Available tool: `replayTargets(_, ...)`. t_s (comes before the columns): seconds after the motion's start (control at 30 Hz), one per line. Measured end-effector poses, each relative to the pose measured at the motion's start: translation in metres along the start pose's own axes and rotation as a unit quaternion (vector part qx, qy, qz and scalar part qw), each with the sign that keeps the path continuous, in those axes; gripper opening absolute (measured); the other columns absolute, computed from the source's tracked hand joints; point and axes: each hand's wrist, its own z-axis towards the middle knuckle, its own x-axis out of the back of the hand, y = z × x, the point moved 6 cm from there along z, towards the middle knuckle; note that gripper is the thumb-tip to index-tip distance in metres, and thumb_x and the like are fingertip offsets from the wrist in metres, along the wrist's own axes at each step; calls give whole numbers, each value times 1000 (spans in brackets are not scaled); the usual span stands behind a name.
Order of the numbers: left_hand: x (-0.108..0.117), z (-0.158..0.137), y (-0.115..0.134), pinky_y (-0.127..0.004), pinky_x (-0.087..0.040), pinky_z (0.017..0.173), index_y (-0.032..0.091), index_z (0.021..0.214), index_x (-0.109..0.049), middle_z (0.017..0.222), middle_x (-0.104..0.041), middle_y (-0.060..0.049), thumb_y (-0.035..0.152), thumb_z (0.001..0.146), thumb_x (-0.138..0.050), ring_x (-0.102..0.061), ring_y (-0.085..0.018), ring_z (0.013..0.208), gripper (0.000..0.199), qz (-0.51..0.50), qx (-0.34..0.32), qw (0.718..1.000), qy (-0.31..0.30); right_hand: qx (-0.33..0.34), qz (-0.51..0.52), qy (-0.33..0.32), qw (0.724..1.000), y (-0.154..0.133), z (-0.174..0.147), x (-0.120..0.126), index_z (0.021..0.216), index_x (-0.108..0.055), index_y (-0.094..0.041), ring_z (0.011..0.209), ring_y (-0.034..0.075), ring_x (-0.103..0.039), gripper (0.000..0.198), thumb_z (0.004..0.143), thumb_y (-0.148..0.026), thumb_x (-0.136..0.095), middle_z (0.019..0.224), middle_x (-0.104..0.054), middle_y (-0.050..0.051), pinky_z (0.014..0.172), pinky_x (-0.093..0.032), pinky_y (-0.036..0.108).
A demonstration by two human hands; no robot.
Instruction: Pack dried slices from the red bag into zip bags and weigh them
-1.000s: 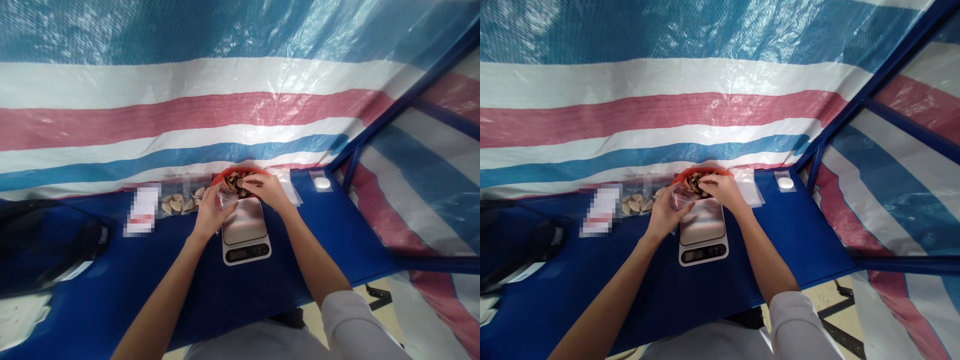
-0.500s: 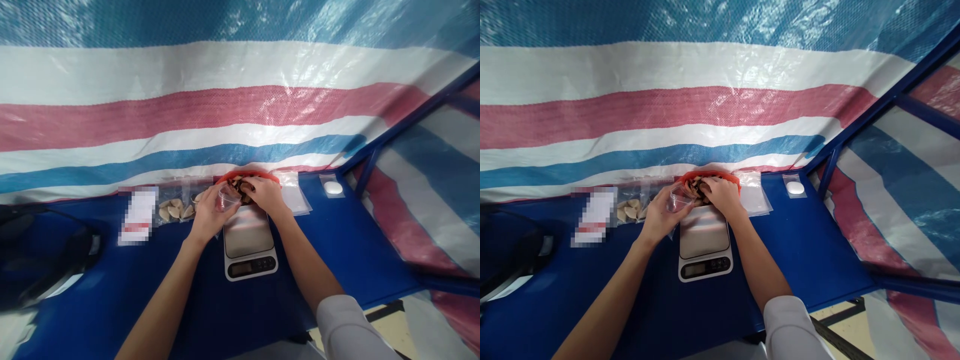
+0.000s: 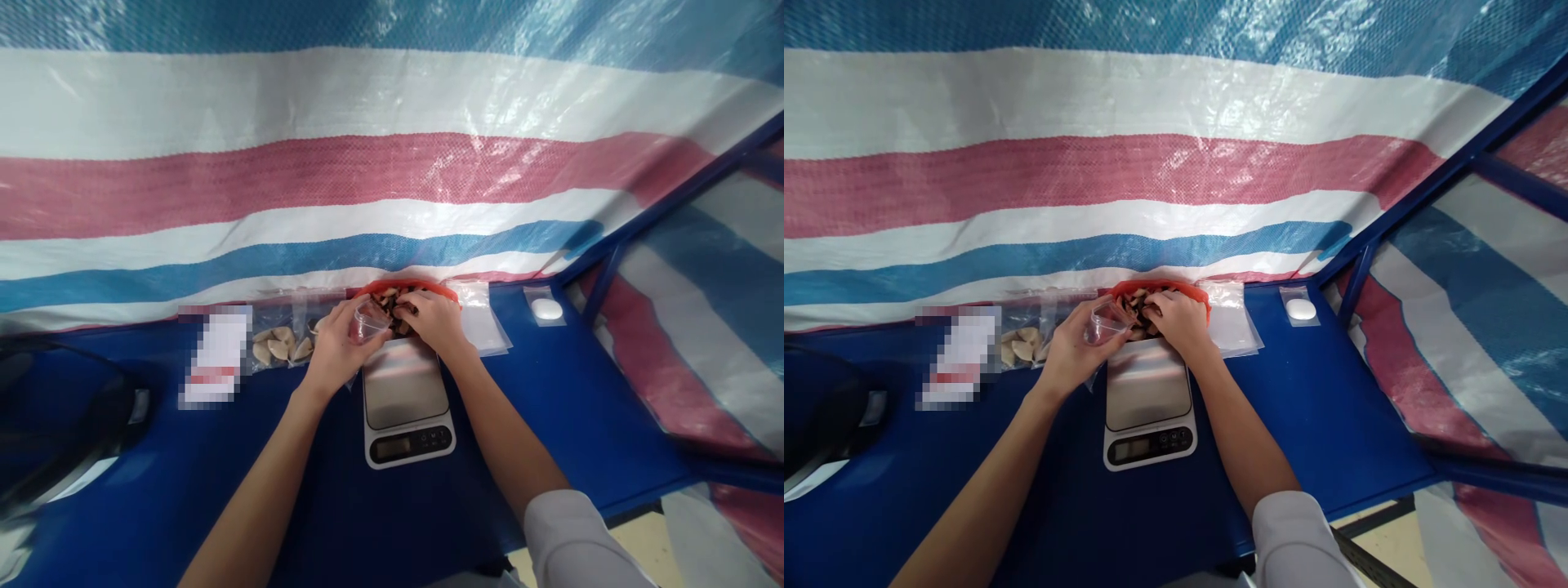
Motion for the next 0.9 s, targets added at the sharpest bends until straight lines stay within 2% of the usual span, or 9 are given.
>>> replayTargets(0.17, 3, 0, 0, -41, -54, 99, 18, 127, -61, 120, -70, -11, 44, 81, -74, -67, -27, 113, 55, 0, -12, 1000, 6, -3, 23, -1, 1000, 6, 2, 3, 94, -79, -28, 92, 19, -71, 13, 88, -33, -68, 97, -79, 0, 80, -51, 29)
replayTargets(0.37, 4, 1, -1, -40, -54, 100, 18, 127, -61, 121, -70, -11, 41, 82, -73, -67, -26, 113, 52, 1, -28, 1000, 7, 28, 34, -11, 999, 6, 3, 6, 95, -78, -27, 94, 19, -71, 13, 88, -33, -69, 102, -78, 1, 84, -51, 30)
replayTargets(0.53, 5, 1, -2, -41, -54, 100, 19, 127, -61, 121, -70, -11, 42, 82, -73, -67, -26, 113, 52, -7, -23, 1000, 8, 59, -11, -15, 998, 0, -3, 5, 108, -76, -27, 104, 22, -70, 23, 90, -33, -65, 118, -76, 1, 88, -52, 32)
replayTargets(0.67, 4, 0, -2, -41, -54, 100, 18, 127, -61, 121, -70, -12, 43, 81, -74, -67, -27, 113, 54, -20, -12, 1000, 2, 49, -58, -27, 997, -3, -6, 1, 123, -71, -26, 108, 25, -69, 36, 90, -37, -63, 126, -73, 2, 85, -54, 35)
replayTargets(0.9, 6, 1, 0, -42, -53, 101, 20, 127, -61, 121, -70, -11, 44, 81, -73, -67, -27, 114, 54, -36, -8, 999, -1, 52, -100, -60, 992, -6, -4, -1, 130, -68, -29, 108, 26, -69, 40, 91, -33, -59, 132, -69, 3, 87, -55, 37)
